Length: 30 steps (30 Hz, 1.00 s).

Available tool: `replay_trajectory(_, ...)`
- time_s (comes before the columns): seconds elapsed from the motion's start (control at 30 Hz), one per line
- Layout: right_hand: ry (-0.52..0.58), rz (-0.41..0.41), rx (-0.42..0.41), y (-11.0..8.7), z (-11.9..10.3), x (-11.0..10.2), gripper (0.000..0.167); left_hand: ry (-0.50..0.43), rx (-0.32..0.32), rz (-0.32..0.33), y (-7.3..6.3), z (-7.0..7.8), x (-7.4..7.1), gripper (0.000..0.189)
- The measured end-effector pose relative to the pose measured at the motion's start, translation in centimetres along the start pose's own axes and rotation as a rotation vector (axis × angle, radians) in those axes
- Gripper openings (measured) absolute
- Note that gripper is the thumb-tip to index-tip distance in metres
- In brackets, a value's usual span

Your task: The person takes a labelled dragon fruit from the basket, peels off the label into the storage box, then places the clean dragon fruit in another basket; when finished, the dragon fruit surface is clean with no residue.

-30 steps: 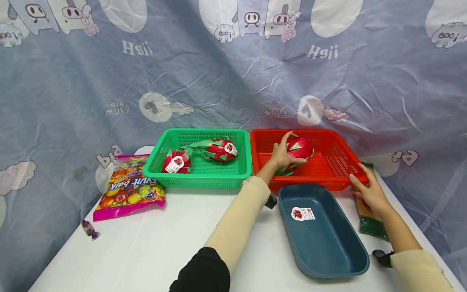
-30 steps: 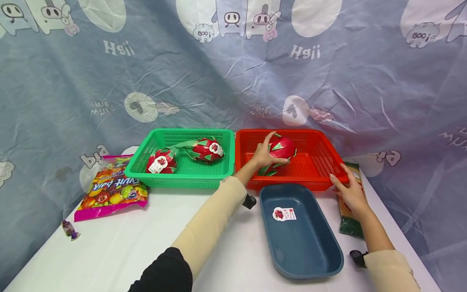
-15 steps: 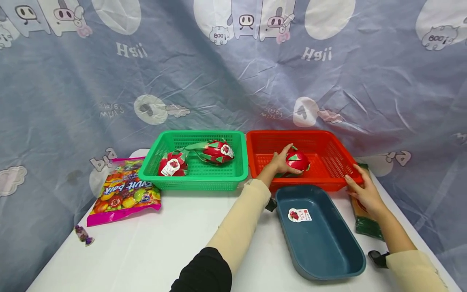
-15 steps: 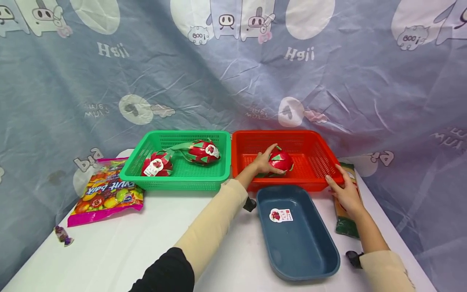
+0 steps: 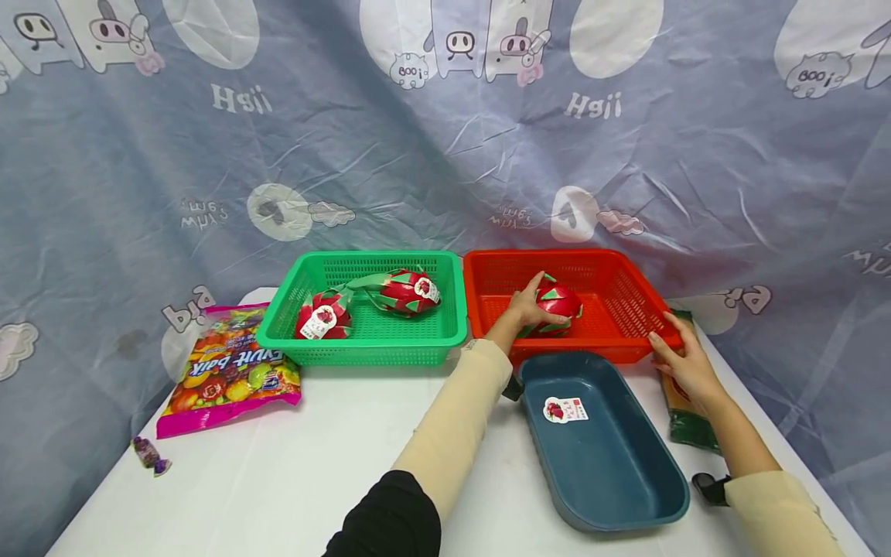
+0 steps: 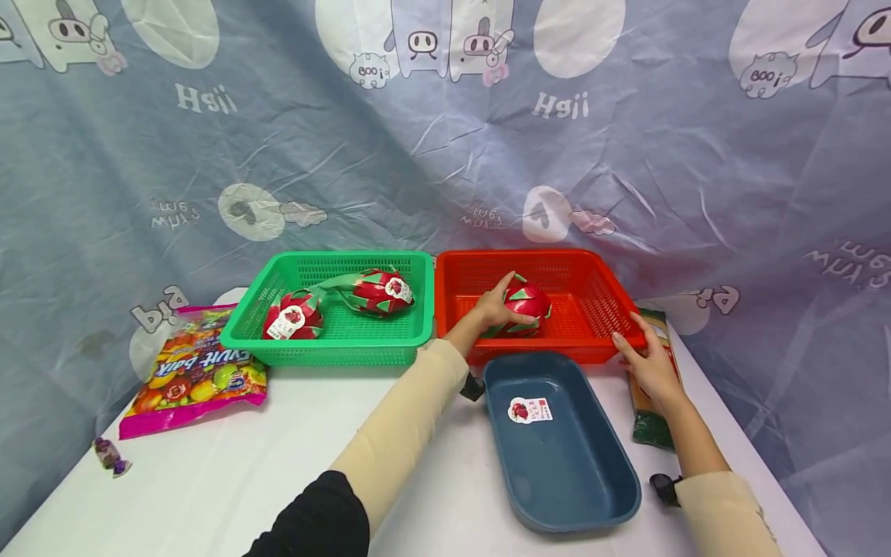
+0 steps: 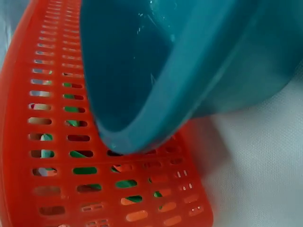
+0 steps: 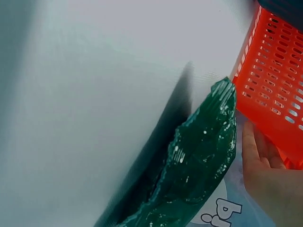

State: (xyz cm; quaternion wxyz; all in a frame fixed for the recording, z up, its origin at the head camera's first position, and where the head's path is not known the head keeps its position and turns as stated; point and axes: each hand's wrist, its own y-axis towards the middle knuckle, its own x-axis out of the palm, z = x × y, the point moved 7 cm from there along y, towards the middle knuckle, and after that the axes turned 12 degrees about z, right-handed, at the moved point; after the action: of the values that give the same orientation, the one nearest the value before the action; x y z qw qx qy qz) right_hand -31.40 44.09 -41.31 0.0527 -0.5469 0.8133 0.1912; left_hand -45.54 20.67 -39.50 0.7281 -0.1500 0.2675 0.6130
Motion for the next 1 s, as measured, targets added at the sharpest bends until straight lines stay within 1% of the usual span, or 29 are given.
replay_trajectory(0.17, -0.004, -0.003, 0.004, -0.1, -0.3, -0.2, 0.067, -0.116, -0.063, 0.029, 0.8, 0.7, 0.9, 0.098)
replay_trajectory(0.23, -0.014, -0.006, 0.006, 0.0, -0.3, -0.3, 0.067, -0.172, -0.069, 0.053, 1.1, 1.4, 1.2, 0.099)
replay_trajectory(0.3, -0.039, -0.007, 0.003, 0.0, -0.3, -0.4, 0.068, -0.204, -0.064, 0.083, 1.4, 2.1, 1.3, 0.100)
replay_trajectory(0.4, -0.075, -0.012, 0.004, 0.2, -0.1, -0.4, 0.070, -0.239, -0.059, 0.136, 1.4, 3.2, 1.5, 0.100)
replay_trajectory(0.47, -0.092, -0.017, 0.007, 0.3, 0.0, -0.4, 0.071, -0.248, -0.082, 0.166, 1.3, 3.6, 1.7, 0.100)
replay_trajectory(0.57, -0.103, -0.024, 0.016, 0.4, 0.2, -0.4, 0.072, -0.244, -0.121, 0.180, 0.8, 4.0, 2.7, 0.099)
replay_trajectory(0.6, -0.108, -0.023, 0.016, 0.4, 0.2, -0.4, 0.072, -0.242, -0.129, 0.177, 0.6, 4.2, 3.1, 0.098)
replay_trajectory(0.67, -0.122, -0.017, 0.012, 0.3, 0.0, -0.5, 0.072, -0.216, -0.124, 0.161, 0.2, 4.6, 3.8, 0.098)
replay_trajectory(0.8, -0.144, -0.004, 0.007, 0.2, -0.4, -0.6, 0.072, -0.169, -0.083, 0.116, -0.2, 5.4, 5.2, 0.098)
replay_trajectory(0.83, -0.144, -0.004, 0.010, 0.2, -0.4, -0.5, 0.073, -0.158, -0.076, 0.100, -0.2, 5.4, 5.5, 0.097)
replay_trajectory(0.93, -0.154, -0.001, 0.025, 0.1, -0.3, -0.4, 0.073, -0.152, -0.080, 0.042, -0.3, 5.2, 6.5, 0.095)
replay_trajectory(1.0, -0.161, 0.017, 0.041, 0.0, -0.1, -0.3, 0.073, -0.174, -0.098, 0.008, -0.4, 4.9, 7.0, 0.093)
